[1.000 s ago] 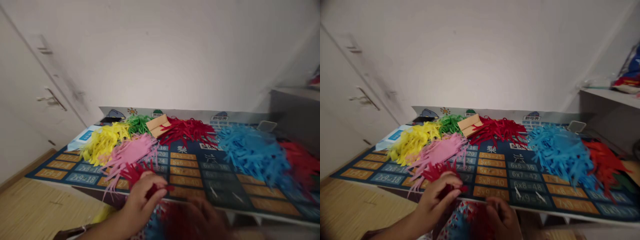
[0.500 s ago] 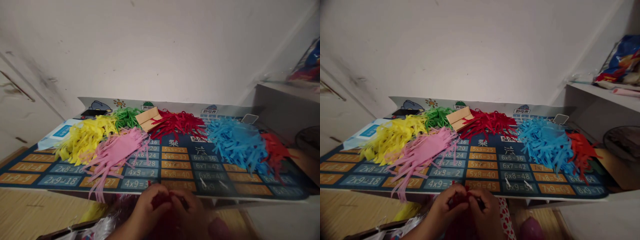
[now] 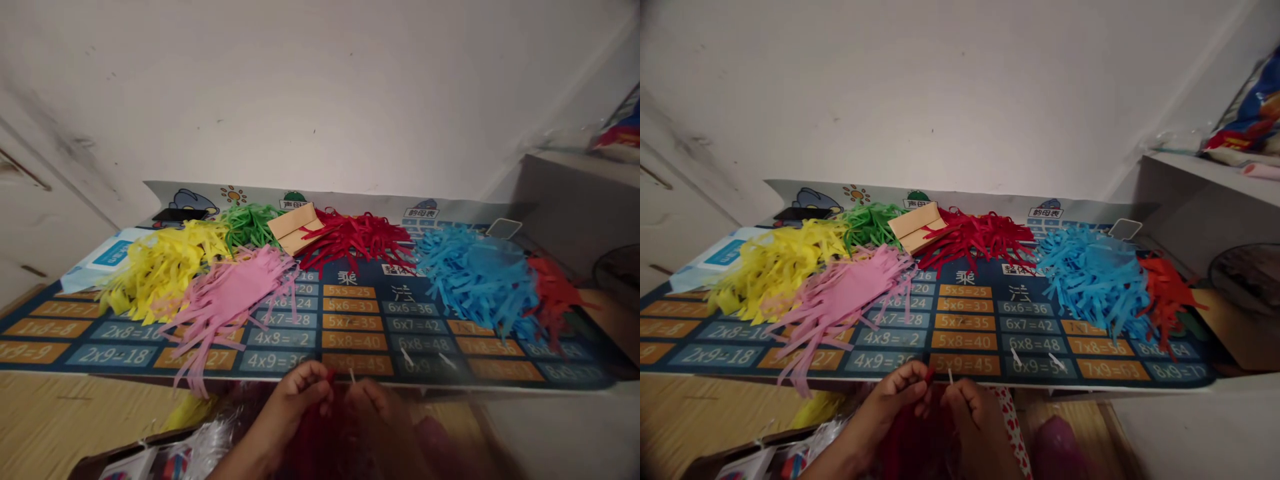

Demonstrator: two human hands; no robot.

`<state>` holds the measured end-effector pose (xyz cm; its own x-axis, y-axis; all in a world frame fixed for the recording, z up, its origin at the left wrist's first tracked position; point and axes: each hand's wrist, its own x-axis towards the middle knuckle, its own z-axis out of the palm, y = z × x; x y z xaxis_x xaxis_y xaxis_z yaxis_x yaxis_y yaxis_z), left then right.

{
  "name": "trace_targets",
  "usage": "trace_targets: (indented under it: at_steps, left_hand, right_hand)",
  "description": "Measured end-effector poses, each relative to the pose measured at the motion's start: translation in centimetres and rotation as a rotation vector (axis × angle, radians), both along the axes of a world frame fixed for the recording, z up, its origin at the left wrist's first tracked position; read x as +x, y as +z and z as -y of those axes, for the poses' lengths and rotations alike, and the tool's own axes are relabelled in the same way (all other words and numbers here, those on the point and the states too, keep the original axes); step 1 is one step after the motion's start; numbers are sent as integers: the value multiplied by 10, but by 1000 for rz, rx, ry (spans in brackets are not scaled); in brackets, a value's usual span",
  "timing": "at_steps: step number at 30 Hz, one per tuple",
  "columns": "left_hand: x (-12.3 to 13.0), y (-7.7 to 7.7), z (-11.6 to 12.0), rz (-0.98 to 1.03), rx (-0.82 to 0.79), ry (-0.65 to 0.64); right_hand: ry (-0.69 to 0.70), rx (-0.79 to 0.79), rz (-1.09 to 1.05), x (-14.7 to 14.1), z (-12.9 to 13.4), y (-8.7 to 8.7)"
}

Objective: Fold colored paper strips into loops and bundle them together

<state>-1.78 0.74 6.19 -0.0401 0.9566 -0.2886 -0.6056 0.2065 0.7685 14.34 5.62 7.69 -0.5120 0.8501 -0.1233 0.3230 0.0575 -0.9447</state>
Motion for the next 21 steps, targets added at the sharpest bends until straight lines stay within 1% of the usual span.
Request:
trace_targets:
  at_steps: [6,10,12,14,16,17,19,21]
  left_hand:
    - [1,-2,0,-58,40,-28]
    - [3,-1,2,-138,54,-39]
    - [3,2,6,-263,47,-31]
    - [4,7,9,-470,57,-21]
    - [6,13,12,-659,68,-10]
    - [7,15,14,-718,69,-6]
    - [10,19,16,-767,58,6]
    - [12,21,17,-772,54,33]
  right_hand:
    - [154,146,27,-2,2,-3]
    - [202,157,89,0,3,-1]
    - [191,154,140,2,4,1]
    - [160,177,171,4,6,1]
    - [151,186,156,5,7,-3]
    - [152,178,138,5,8,-6]
    - [142,155,113,6,10,-12]
    - [94,150,96,5,11,-14]
